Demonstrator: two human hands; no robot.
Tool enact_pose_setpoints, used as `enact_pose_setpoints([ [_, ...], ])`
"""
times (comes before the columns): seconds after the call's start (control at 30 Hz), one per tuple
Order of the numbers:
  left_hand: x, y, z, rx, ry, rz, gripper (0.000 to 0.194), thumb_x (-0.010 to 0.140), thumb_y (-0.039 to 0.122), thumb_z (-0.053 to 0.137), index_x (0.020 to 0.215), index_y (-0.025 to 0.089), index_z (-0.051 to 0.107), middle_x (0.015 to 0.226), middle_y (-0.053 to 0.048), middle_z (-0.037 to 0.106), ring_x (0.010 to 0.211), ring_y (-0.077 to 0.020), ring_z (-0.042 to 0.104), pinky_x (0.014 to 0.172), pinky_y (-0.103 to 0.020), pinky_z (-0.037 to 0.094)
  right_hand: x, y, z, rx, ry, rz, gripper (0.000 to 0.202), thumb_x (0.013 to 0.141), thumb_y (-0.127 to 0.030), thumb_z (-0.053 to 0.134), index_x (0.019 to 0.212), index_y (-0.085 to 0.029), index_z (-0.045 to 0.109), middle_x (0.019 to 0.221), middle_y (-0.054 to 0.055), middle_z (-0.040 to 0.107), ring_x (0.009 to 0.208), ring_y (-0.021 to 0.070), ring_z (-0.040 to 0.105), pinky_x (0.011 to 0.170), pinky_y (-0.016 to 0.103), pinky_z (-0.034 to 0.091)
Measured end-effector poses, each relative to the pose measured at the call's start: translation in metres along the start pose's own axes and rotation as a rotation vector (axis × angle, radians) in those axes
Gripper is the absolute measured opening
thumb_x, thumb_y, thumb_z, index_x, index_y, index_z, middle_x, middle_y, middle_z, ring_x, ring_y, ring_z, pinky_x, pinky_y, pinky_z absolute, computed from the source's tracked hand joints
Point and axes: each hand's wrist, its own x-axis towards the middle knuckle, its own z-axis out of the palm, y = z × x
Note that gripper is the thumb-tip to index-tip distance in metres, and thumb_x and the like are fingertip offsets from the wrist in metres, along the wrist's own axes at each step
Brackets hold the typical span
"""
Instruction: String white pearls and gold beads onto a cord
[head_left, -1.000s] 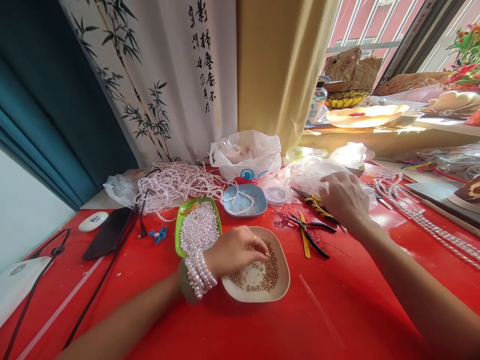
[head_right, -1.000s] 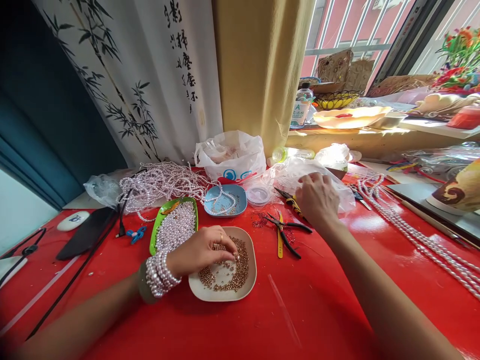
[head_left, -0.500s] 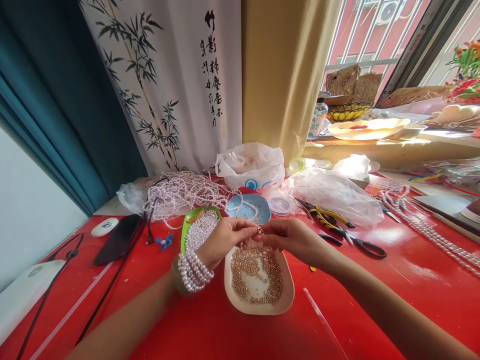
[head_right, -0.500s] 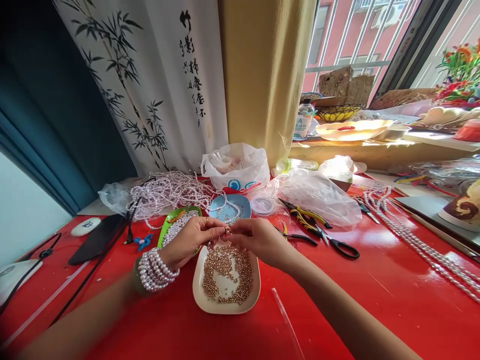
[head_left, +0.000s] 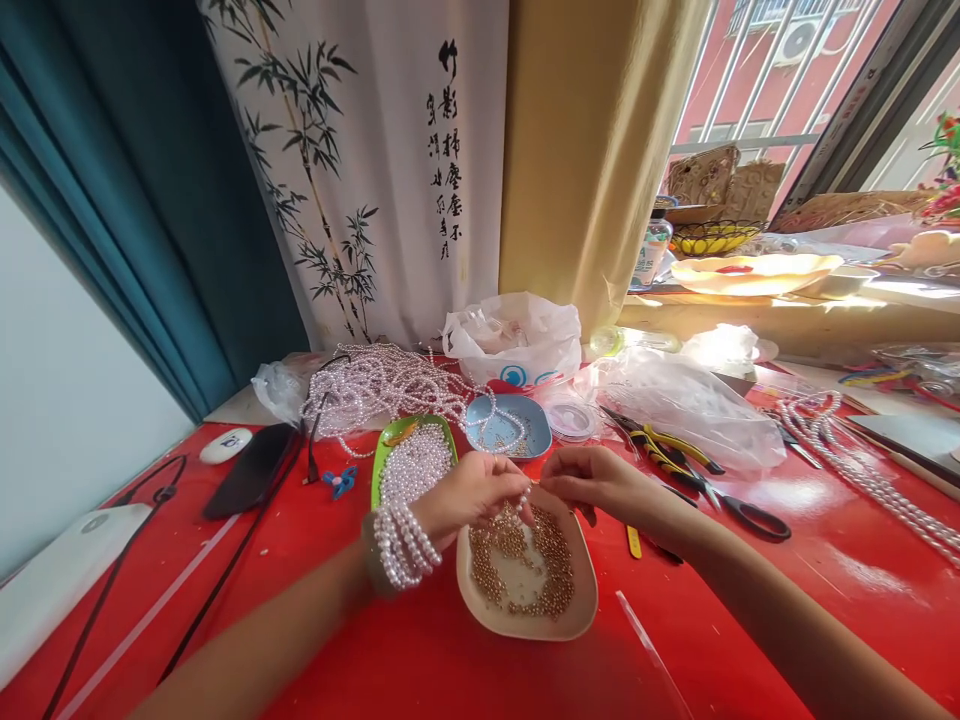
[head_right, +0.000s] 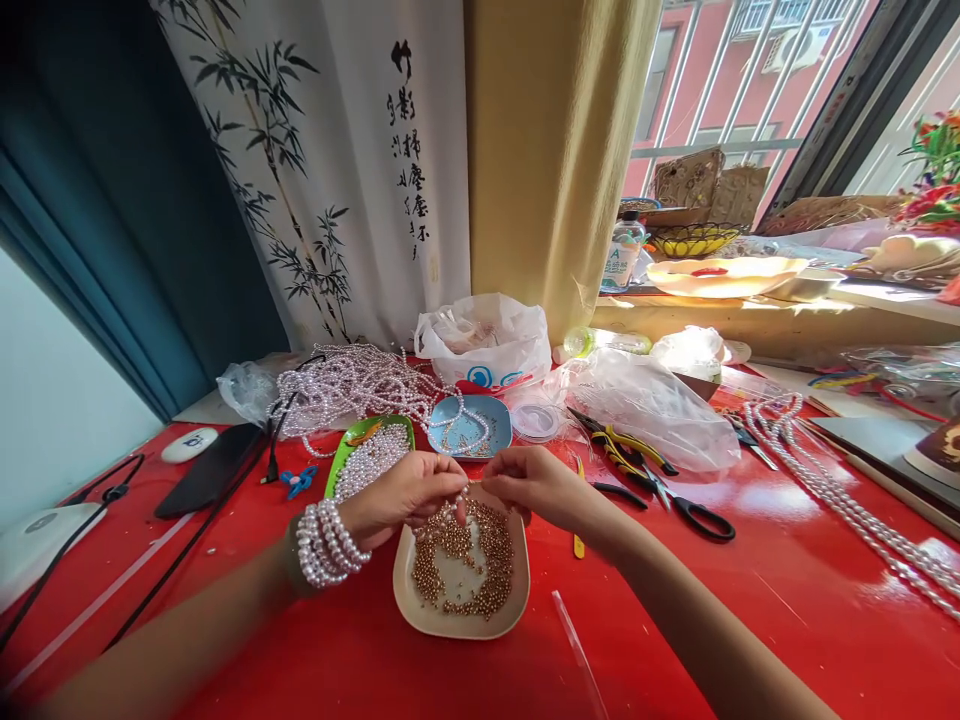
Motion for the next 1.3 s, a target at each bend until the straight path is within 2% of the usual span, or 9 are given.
enact_pose_setpoints([
  [0.17,0.005,-0.02,0.014,0.099,-0.013,0.046,0.02,0.064,0.028,0.058,0.075,0.012,0.055,0.061,-0.002,0.059,0.06,-0.0118,0.054,0.06,-0.025,0.04,-0.002,0.01,-0.019,-0.194,-0.255,-0.011,0.023,0.071,-0.034,0.056,0.082,-0.015,0.064,0.051,-0.005,0.039,0.045,0.0051,0.037,0.042,0.017,0.03],
  [0.37,0.002,-0.019,0.022,0.013,0.041,-0.043,0.031,0.057,0.025,0.064,0.081,0.013,0.049,0.068,-0.004,0.063,0.056,-0.0108,0.053,0.052,-0.023,0.036,-0.009,0.005,-0.025,-0.304,-0.287,0.044,0.024,0.071,-0.035,0.055,0.084,-0.019,0.066,0.05,-0.005,0.038,0.042,0.0051,0.033,0.04,0.017,0.029],
  [0.5,-0.001,-0.018,0.022,-0.07,0.041,-0.064,0.031,0.06,0.03,0.063,0.078,0.013,0.045,0.066,-0.004,0.062,0.043,-0.0057,0.044,0.045,-0.021,0.032,-0.006,0.005,-0.019,-0.289,-0.115,-0.089,0.026,0.073,-0.036,0.052,0.074,-0.015,0.066,0.058,-0.001,0.05,0.054,0.0083,0.04,0.051,0.02,0.033],
  [0.67,-0.001,-0.017,0.021,-0.181,0.06,-0.024,0.034,0.061,0.036,0.064,0.077,0.012,0.047,0.061,-0.003,0.06,0.043,-0.0056,0.043,0.045,-0.02,0.031,-0.004,0.008,-0.012,-0.245,-0.084,-0.066,0.028,0.066,-0.041,0.059,0.065,-0.014,0.06,0.05,-0.005,0.035,0.049,0.0072,0.031,0.046,0.021,0.024],
  [0.83,-0.002,-0.012,0.02,-0.196,0.076,0.048,0.032,0.066,0.037,0.061,0.081,0.01,0.051,0.075,-0.007,0.061,0.06,-0.0092,0.052,0.059,-0.023,0.038,-0.001,0.003,-0.002,0.243,0.056,-0.22,0.018,0.066,-0.027,0.057,0.054,-0.015,0.051,0.082,0.003,0.054,0.076,0.0138,0.048,0.067,0.025,0.036],
  [1.03,-0.01,-0.011,0.016,0.633,0.124,0.29,0.027,0.075,0.037,0.05,0.091,0.016,0.057,0.103,-0.009,0.057,0.103,-0.021,0.046,0.089,-0.036,0.035,0.0,0.018,-0.049,0.79,0.489,-0.175,0.017,0.057,-0.016,0.046,0.049,-0.019,0.031,0.046,-0.006,0.037,0.039,0.006,0.033,0.039,0.019,0.029],
  [1.17,-0.011,-0.013,0.013,1.148,0.099,0.378,0.052,0.078,0.048,0.039,0.118,0.016,0.045,0.133,-0.01,0.033,0.127,-0.0281,0.013,0.101,-0.05,0.012,-0.001,0.047,-0.083,0.174,0.77,-0.013,0.012,0.068,-0.026,0.039,0.061,-0.02,0.047,0.041,-0.006,0.037,0.031,0.0074,0.027,0.034,0.021,0.022],
  [1.23,-0.011,-0.013,0.013,1.263,0.008,0.294,0.068,0.076,0.057,0.031,0.129,0.014,0.03,0.14,-0.011,0.018,0.128,-0.0302,0.005,0.1,-0.055,0.007,0.008,0.058,-0.086,-0.405,0.714,0.126,0.023,0.072,-0.027,0.036,0.076,-0.017,0.058,0.055,0.001,0.056,0.046,0.0121,0.048,0.045,0.023,0.035],
  [1.3,-0.012,-0.012,0.014,1.308,-0.09,0.214,0.078,0.073,0.063,0.025,0.132,0.012,0.022,0.141,-0.012,0.01,0.128,-0.0305,0.002,0.1,-0.056,0.007,0.022,0.066,-0.084,-0.577,0.652,0.166,0.026,0.073,-0.031,0.041,0.08,-0.017,0.062,0.075,0.006,0.065,0.068,0.0178,0.057,0.059,0.026,0.04],
])
